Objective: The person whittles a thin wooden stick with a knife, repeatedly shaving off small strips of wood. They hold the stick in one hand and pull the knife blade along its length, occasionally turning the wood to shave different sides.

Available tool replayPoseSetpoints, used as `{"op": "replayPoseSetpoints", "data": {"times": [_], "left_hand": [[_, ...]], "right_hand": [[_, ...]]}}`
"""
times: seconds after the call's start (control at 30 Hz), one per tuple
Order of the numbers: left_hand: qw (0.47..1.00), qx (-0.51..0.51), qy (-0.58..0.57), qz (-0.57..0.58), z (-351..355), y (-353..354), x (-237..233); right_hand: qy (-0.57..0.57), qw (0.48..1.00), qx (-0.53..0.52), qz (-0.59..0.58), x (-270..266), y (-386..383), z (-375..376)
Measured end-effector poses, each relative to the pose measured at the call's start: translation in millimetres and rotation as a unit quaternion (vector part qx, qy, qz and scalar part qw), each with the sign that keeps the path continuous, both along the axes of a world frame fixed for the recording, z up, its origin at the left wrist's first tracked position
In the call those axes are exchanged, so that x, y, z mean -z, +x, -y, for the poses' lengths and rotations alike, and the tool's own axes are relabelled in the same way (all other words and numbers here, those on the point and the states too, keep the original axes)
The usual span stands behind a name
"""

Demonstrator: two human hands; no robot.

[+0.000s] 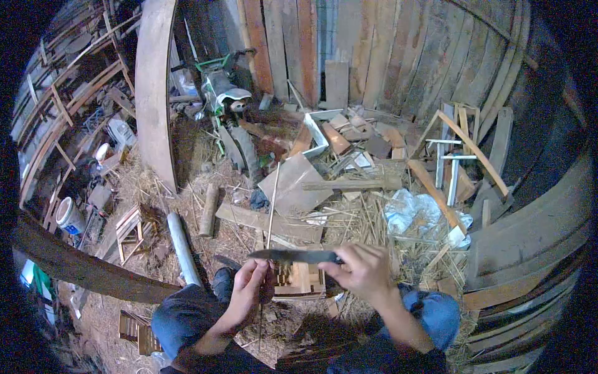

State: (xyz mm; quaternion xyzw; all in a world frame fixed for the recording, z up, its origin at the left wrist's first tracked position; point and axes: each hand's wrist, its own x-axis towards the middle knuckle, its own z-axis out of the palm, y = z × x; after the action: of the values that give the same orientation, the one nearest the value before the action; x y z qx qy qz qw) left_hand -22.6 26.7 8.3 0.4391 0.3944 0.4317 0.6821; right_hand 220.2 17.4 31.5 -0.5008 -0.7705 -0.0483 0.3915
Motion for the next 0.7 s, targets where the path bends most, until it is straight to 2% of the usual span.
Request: {"op": "replayPoseSetpoints", "data": {"times": [0.13, 0.23, 0.27, 0.37, 0.43, 0.5, 0.57, 0.7], "left_hand": [[0.998, -0.021, -0.057, 0.020, 3.2, 9.4, -5.7], [0.999, 0.012, -0.024, -0.029, 5.4, 15.1, -2.3], [0.999, 0.001, 0.027, -0.023, 7.9, 20.0, -4.0], [1.000, 0.013, -0.020, -0.011, 12.0, 26.0, -9.4], [1.000, 0.026, 0.013, -0.011, 9.6, 25.3, -5.6], [0.989, 0.024, 0.138, -0.046, 9.3, 26.3, -3.7], [0.988, 0.040, 0.134, -0.058, 13.3, 25.1, -3.2], [0.990, 0.066, 0.097, -0.084, 19.5, 22.4, -12.7]], "right_hand": [[-0.002, 0.998, -0.046, 0.045, -2.5, -22.6, 0.1], [-0.001, 0.998, -0.046, 0.034, 1.5, -31.4, -3.1], [0.007, 0.998, -0.052, 0.023, 1.8, -34.4, -4.9], [-0.010, 0.998, -0.067, 0.020, 7.9, -38.2, -4.9], [-0.015, 0.997, -0.075, 0.003, 7.5, -40.8, -4.5], [-0.019, 0.996, -0.084, -0.014, 5.7, -41.1, -3.2], [-0.060, 0.993, -0.097, -0.043, 1.5, -39.5, -1.3], [-0.043, 0.992, -0.101, -0.061, -5.0, -37.4, -0.6]]}}
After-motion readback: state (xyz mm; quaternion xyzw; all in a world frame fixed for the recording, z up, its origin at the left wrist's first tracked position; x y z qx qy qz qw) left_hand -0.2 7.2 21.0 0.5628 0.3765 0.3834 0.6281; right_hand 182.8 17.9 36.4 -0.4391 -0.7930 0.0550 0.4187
